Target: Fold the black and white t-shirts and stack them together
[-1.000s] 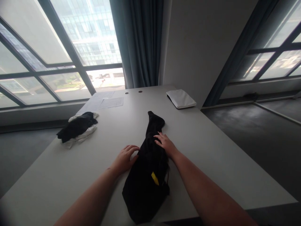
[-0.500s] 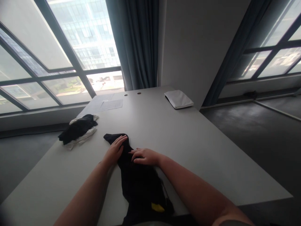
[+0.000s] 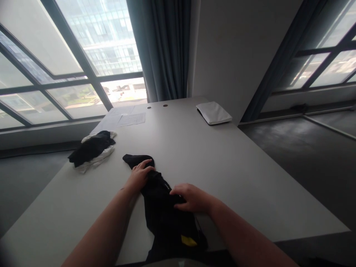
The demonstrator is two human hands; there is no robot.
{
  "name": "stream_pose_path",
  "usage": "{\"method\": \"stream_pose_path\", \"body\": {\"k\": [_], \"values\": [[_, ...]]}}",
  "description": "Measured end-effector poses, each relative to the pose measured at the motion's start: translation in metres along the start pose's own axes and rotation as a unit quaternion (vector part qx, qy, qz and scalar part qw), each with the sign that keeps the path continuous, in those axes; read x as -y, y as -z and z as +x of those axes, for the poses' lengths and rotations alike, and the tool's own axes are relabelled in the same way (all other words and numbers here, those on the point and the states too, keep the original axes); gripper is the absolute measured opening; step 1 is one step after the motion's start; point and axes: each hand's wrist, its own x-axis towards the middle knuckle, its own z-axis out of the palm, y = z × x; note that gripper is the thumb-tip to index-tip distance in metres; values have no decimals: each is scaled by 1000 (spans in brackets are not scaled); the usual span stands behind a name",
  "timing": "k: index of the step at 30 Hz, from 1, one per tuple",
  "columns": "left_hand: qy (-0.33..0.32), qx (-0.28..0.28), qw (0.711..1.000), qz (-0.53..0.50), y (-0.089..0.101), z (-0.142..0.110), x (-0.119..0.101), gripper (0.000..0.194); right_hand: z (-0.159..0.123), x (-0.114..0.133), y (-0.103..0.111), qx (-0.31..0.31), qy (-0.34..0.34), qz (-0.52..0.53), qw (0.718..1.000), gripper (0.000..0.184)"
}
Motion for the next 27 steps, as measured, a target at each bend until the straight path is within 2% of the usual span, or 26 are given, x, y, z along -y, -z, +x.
{"method": "stream_pose_path", "body": {"k": [2, 3, 6, 10, 14, 16, 20, 24, 25, 27], "values": [[-11, -14, 1000, -14, 1, -1, 1, 44, 2, -1, 4, -26, -5, 46, 999, 17], [-17, -26, 999, -24, 3, -2, 2, 39, 4, -3, 8, -40, -10, 69, 997, 16], [-44, -67, 995, -65, 10, -5, 3, 26, 6, -11, 21, -91, -21, 114, 989, 20], [-89, -116, 983, -112, 20, -9, 3, 21, 1, -27, 35, -188, -34, 172, 966, 25], [-89, -139, 981, -99, 26, -12, 0, 14, -7, -38, 47, -244, -103, 207, 942, 31], [-89, -140, 982, -87, 28, -14, -2, 12, -10, -42, 50, -242, -135, 207, 938, 34], [-86, -178, 976, -90, 31, -17, -7, 12, -11, -43, 51, -174, -165, 207, 948, 41], [-45, -241, 963, -114, 28, -20, -4, 19, -13, -45, 53, -124, -168, 115, 971, 57], [-35, -262, 957, -121, 26, -20, -2, 19, -15, -46, 55, -114, -171, 85, 975, 57], [-16, -301, 945, -129, 23, -21, 2, 20, -17, -51, 61, -114, -186, 39, 975, 45]]}}
